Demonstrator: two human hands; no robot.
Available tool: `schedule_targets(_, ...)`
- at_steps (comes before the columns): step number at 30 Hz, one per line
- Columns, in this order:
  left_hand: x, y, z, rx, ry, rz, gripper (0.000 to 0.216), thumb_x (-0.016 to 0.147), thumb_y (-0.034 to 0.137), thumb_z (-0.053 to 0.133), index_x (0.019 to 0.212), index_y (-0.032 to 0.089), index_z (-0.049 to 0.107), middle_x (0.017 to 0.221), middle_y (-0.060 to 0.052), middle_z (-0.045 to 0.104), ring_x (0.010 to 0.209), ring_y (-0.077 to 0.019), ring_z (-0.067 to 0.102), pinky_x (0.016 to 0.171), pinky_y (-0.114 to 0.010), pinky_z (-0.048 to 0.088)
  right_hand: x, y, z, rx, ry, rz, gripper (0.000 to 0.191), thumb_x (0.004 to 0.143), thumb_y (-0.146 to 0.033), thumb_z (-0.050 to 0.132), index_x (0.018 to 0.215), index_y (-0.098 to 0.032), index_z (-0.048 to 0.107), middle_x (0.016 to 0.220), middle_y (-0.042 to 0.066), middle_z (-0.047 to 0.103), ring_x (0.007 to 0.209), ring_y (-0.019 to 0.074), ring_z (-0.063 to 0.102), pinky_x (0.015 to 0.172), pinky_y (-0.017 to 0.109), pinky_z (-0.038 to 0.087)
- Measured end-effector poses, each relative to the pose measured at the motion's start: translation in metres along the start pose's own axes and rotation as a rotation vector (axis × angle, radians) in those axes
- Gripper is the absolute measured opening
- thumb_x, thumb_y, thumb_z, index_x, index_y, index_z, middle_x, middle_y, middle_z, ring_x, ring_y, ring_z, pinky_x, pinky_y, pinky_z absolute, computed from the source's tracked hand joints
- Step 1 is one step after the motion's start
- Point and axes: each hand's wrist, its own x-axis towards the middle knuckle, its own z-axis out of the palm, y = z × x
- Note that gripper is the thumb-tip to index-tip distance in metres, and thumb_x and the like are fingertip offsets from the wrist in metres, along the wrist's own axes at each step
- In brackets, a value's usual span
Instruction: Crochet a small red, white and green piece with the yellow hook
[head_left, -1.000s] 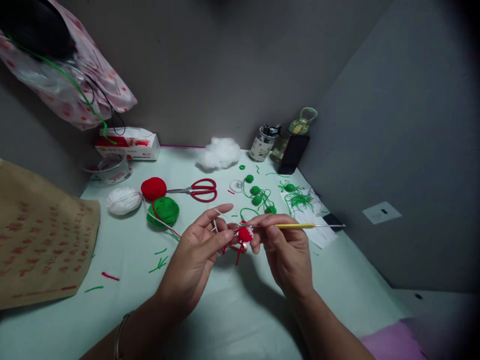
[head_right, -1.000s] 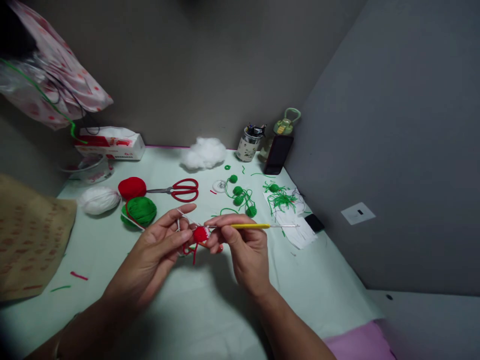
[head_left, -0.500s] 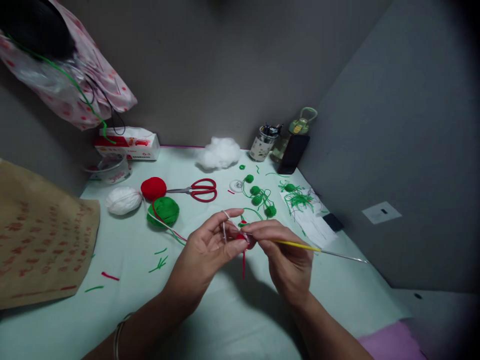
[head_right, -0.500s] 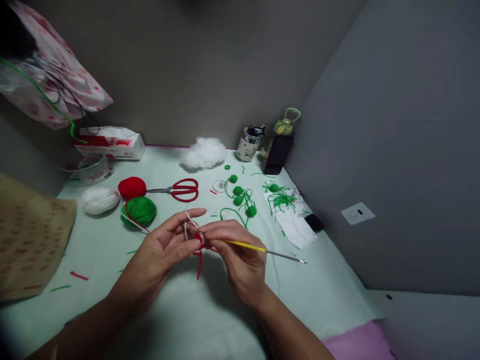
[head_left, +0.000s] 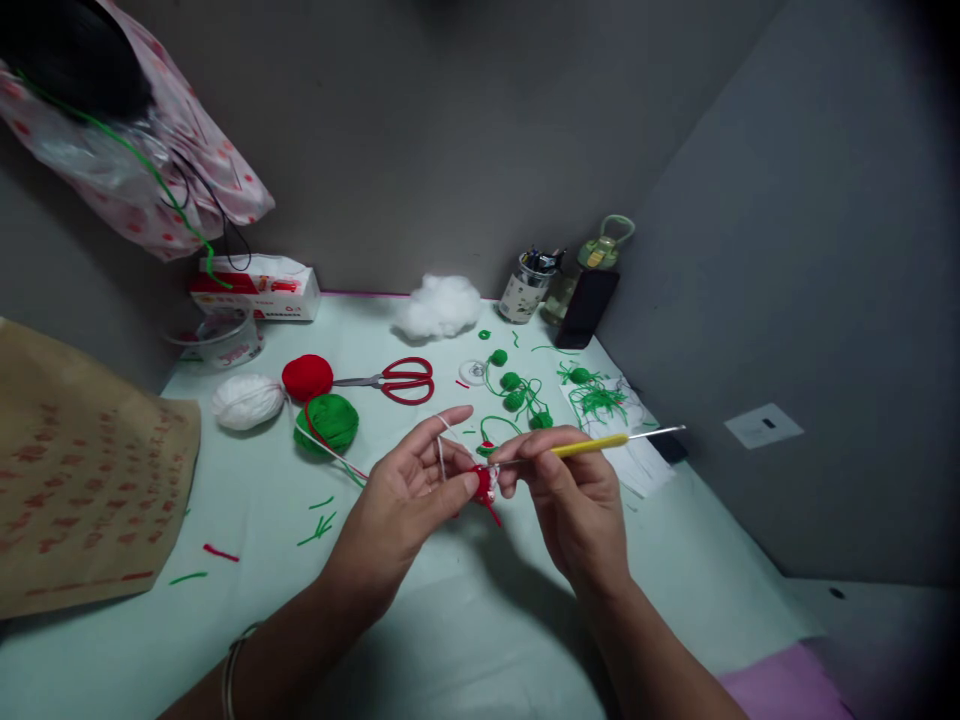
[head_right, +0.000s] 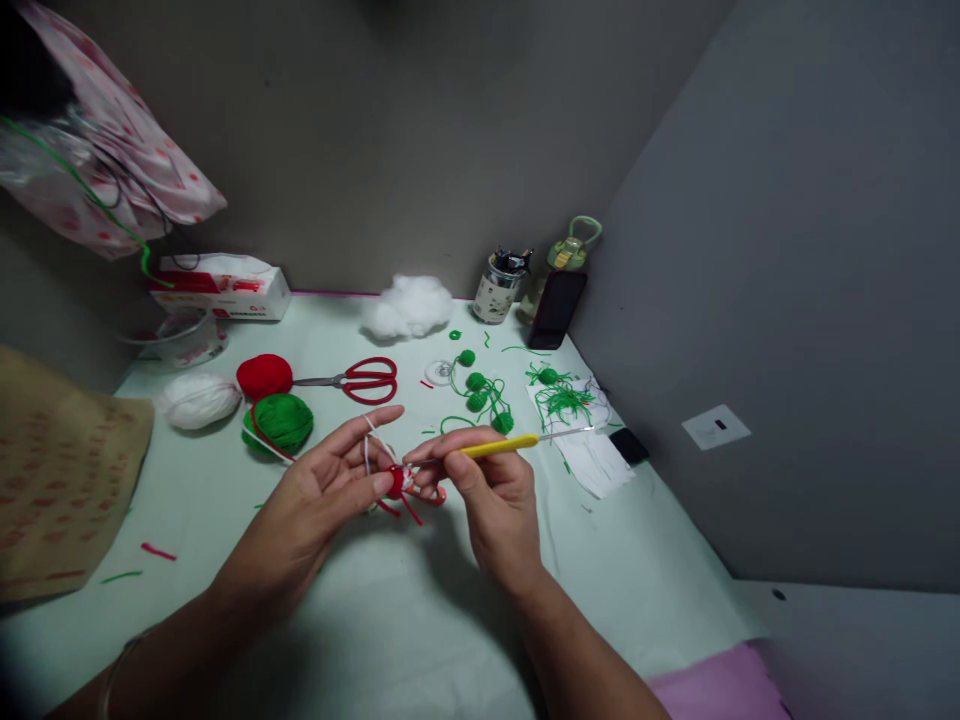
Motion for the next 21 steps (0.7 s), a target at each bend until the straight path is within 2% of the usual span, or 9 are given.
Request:
schedule_targets(5,-0.001,0.000,-0.001,0.025,0.016,0.006,0.050,0.090,0.025,0.079,0.138,0.028,0.065,0.090,0.003,0.065,0.086,-0.0128,0.062,0.083,-0.027,0.048,-0.004,-0.003,-0.003,-0.130,-0.059,-0.084,0.012,0.104,-0.026,0.062,0.103,-0.024,0.074,0.097,0.003,0.079,0.076,0.0142,0.073,0.068,0.029,0.060)
schedule_targets(12,-0.001,0.005,0.005,0.107,0.083,0.066,0.049,0.086,0.019,0.078,0.133,0.022,0.065,0.087,0.002,0.064,0.087,-0.0140,0.063,0.086,-0.028,0.051,-0.009,-0.010,0.000,-0.600,-0.148,-0.462,0.025,0.102,-0.011,0.056,0.116,-0.023,0.072,0.100,0.007,0.080,0.091,0.0203,0.075,0.077,0.038,0.062)
schedule_targets(17,0.001,0.006,0.011,0.100,0.114,0.060,0.061,0.077,0.018,0.082,0.135,0.020,0.062,0.085,0.003,0.063,0.086,-0.0154,0.062,0.084,-0.029,0.052,-0.013,-0.009,0.003,-0.863,-0.178,-0.639,0.026,0.102,-0.008,0.054,0.118,-0.020,0.070,0.108,0.012,0.078,0.093,0.0207,0.076,0.070,0.035,0.065)
schedule_targets(21,0.000,0.003,0.013,0.067,0.131,0.059,0.063,0.075,0.018,0.085,0.135,0.020,0.063,0.084,0.003,0.063,0.084,-0.0148,0.060,0.082,-0.028,0.051,-0.016,-0.006,0.001,-1.063,-0.152,-0.739,0.026,0.100,-0.008,0.059,0.120,-0.019,0.072,0.103,0.010,0.076,0.093,0.0199,0.075,0.073,0.032,0.065)
